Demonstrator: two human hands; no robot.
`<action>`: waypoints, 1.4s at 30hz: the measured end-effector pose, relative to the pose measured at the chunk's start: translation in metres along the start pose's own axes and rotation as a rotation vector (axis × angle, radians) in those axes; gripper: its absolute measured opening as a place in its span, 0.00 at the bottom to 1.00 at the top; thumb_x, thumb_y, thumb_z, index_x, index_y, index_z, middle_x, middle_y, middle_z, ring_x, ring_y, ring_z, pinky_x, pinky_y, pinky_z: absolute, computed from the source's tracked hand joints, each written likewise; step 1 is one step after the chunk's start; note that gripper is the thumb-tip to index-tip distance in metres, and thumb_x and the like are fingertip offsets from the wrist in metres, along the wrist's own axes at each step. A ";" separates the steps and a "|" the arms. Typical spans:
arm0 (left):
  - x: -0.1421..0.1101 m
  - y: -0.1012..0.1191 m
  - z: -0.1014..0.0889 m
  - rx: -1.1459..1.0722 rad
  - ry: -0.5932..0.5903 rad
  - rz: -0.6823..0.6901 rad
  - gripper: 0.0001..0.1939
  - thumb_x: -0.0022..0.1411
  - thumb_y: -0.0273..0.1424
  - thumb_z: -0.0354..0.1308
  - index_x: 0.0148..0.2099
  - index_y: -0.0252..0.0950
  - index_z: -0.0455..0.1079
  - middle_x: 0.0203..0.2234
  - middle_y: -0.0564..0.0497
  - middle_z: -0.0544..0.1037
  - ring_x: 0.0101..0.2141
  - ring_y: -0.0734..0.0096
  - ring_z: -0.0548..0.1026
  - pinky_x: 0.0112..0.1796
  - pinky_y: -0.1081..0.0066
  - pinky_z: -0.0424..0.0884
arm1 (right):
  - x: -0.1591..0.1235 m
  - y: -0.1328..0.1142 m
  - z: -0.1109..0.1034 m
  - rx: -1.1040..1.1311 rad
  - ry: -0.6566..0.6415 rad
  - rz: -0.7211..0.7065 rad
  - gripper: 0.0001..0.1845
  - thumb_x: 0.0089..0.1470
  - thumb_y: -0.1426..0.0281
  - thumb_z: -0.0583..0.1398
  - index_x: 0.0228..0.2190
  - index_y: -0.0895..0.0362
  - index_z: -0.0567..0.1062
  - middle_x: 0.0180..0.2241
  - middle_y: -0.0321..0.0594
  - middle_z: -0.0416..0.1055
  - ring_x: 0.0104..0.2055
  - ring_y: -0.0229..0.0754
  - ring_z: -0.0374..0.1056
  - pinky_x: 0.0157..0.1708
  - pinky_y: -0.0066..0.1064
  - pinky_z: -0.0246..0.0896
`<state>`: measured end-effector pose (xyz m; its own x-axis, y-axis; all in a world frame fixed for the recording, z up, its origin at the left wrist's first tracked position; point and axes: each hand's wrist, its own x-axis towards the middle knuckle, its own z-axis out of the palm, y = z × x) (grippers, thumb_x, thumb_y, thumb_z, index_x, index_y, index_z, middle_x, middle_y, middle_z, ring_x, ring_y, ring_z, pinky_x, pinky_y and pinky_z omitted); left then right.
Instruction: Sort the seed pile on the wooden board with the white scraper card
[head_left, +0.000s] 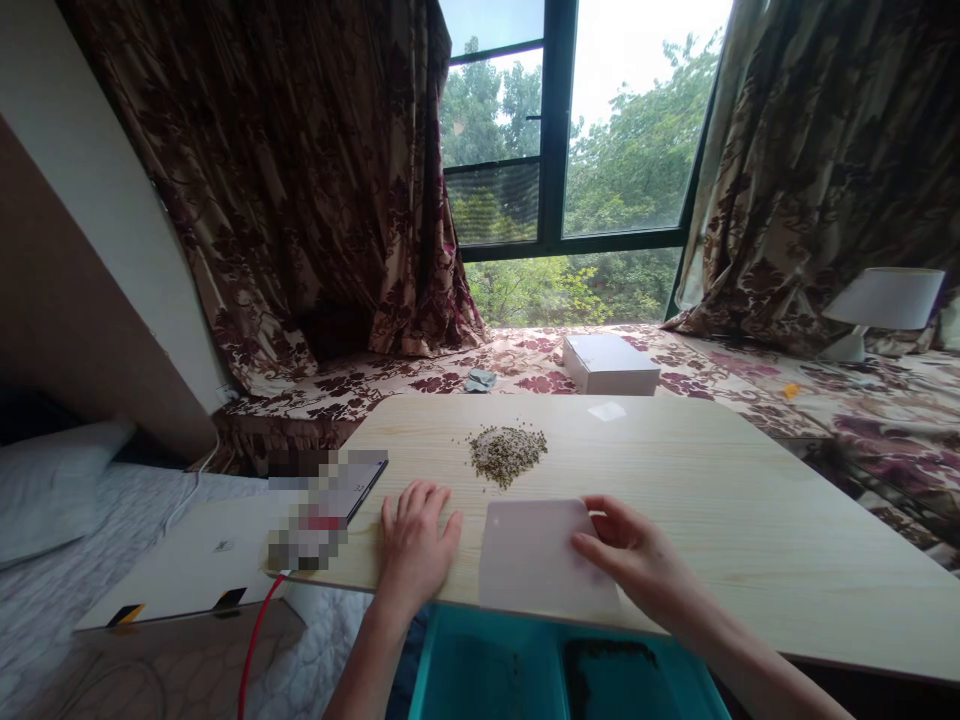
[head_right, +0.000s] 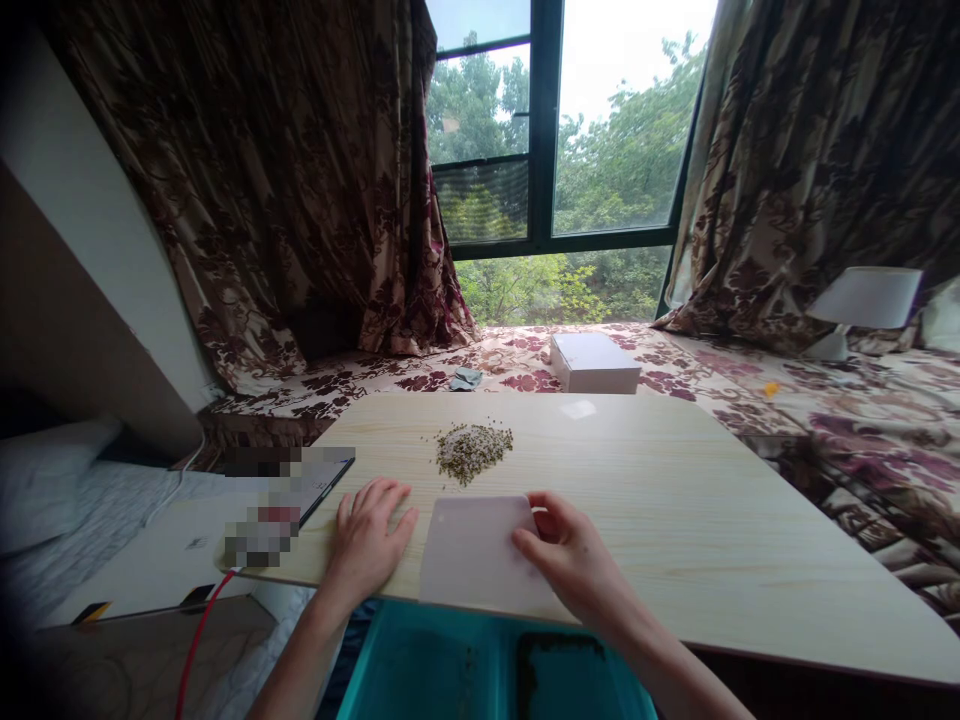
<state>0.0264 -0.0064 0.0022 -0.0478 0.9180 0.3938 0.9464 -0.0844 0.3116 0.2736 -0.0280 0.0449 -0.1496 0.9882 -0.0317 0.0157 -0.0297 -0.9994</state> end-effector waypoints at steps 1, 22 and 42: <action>0.000 0.000 0.000 0.001 0.002 0.000 0.13 0.60 0.34 0.50 0.46 0.41 0.69 0.48 0.46 0.73 0.54 0.59 0.64 0.57 0.48 0.50 | 0.005 -0.003 -0.003 0.003 0.055 -0.032 0.17 0.39 0.62 0.64 0.32 0.56 0.70 0.24 0.38 0.75 0.25 0.39 0.69 0.23 0.27 0.61; 0.000 -0.002 0.003 0.005 0.020 0.000 0.13 0.60 0.34 0.50 0.46 0.41 0.70 0.48 0.46 0.73 0.54 0.60 0.64 0.56 0.50 0.50 | 0.068 0.002 -0.005 -0.118 0.302 -0.146 0.15 0.41 0.67 0.60 0.35 0.56 0.67 0.26 0.38 0.75 0.27 0.40 0.70 0.25 0.30 0.65; 0.000 -0.002 0.002 0.014 0.018 0.005 0.13 0.61 0.34 0.50 0.47 0.42 0.70 0.48 0.46 0.73 0.54 0.59 0.64 0.56 0.51 0.51 | 0.066 0.000 0.000 -0.061 0.253 -0.044 0.12 0.41 0.69 0.61 0.32 0.56 0.69 0.26 0.38 0.76 0.25 0.38 0.70 0.22 0.27 0.63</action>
<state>0.0253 -0.0056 -0.0002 -0.0488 0.9104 0.4109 0.9509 -0.0835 0.2980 0.2634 0.0368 0.0424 0.1000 0.9947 0.0230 0.0758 0.0154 -0.9970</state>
